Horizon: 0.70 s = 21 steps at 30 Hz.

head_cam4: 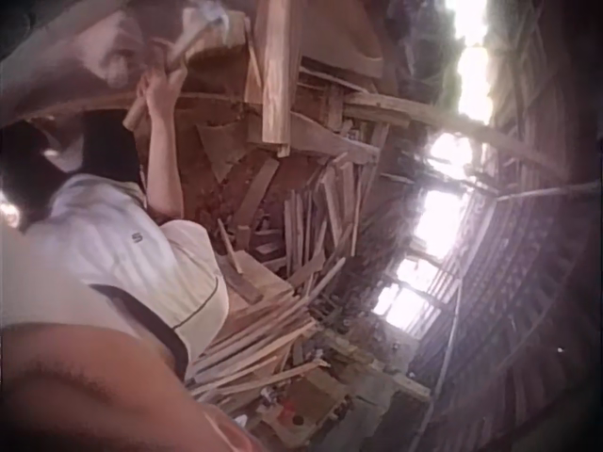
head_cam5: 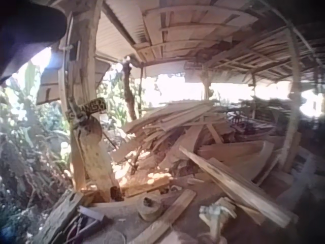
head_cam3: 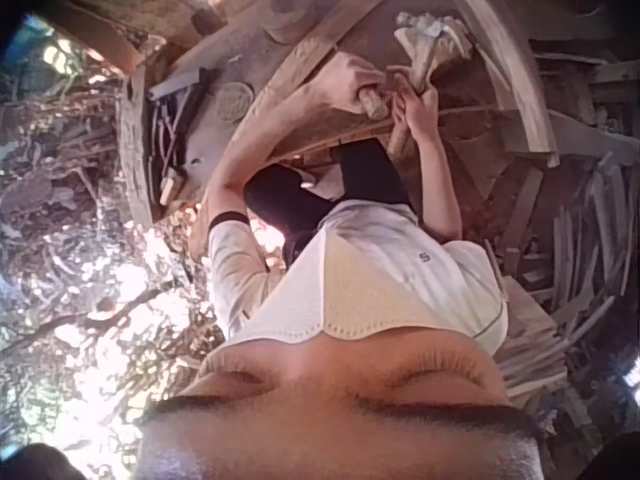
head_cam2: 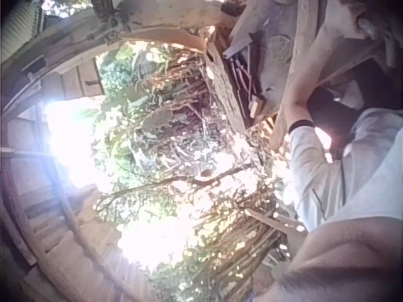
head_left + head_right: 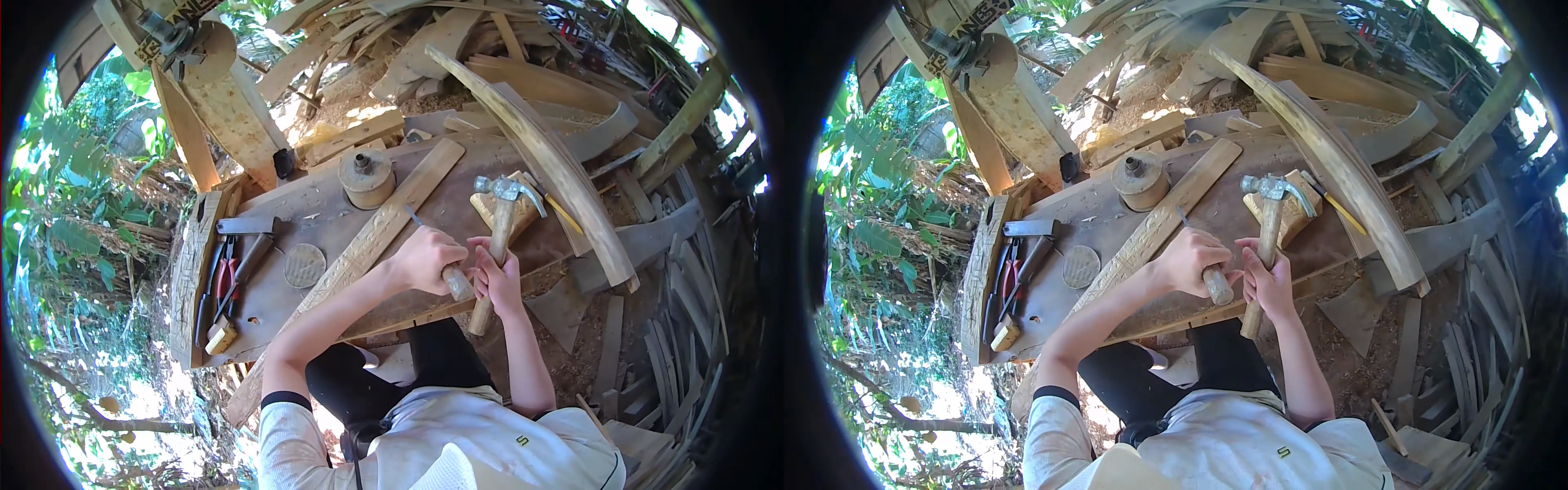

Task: The person uses a hammer and a chisel to carve a long wooden plank on a workbench. They repeatedly strike the chisel to remove wood shavings, occasionally pausing to inspect the carved surface and adjust the plank's position.

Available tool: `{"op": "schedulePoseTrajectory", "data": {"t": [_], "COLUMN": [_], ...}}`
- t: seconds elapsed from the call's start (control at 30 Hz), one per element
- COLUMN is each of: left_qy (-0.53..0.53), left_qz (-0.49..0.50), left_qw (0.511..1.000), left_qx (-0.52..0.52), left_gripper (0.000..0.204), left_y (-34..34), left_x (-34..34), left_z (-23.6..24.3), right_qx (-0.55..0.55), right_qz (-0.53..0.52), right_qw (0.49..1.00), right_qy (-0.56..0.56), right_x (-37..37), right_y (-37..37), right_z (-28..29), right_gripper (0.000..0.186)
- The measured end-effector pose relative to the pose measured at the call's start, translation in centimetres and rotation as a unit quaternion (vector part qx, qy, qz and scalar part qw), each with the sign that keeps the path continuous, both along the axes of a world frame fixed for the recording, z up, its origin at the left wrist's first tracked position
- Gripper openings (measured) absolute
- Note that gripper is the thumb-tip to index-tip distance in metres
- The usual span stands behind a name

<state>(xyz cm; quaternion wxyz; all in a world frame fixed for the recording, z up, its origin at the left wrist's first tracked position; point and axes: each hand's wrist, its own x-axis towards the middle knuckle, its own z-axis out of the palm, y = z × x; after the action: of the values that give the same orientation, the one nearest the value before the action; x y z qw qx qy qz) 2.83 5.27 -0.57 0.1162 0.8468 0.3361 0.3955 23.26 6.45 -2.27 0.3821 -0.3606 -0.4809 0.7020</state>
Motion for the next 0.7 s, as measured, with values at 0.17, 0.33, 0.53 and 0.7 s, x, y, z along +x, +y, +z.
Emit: {"op": "schedulePoseTrajectory", "data": {"t": [0.17, 0.33, 0.53, 0.7], "left_qy": [-0.048, 0.003, -0.056, -0.094], "left_qz": [-0.030, 0.000, 0.039, 0.060], "left_qw": [0.996, 1.000, 0.993, 0.989], "left_qx": [0.071, 0.025, 0.097, 0.095], "left_gripper": [0.035, 0.027, 0.028, 0.036], "left_y": [0.7, 0.6, 0.0, -0.1], "left_x": [0.1, -0.1, -0.1, 0.4], "left_z": [1.4, 0.4, -0.6, 0.0], "right_qx": [-0.017, -0.023, -0.016, -0.010], "right_qz": [-0.002, -0.005, 0.000, -0.002], "right_qw": [1.000, 1.000, 1.000, 0.998], "right_qy": [0.015, 0.010, 0.027, 0.055], "right_x": [0.2, 0.3, 0.2, 0.2], "right_y": [0.1, 0.2, 0.3, 0.2], "right_z": [-0.1, -0.3, 0.0, 0.0], "right_gripper": [0.032, 0.035, 0.038, 0.045]}}
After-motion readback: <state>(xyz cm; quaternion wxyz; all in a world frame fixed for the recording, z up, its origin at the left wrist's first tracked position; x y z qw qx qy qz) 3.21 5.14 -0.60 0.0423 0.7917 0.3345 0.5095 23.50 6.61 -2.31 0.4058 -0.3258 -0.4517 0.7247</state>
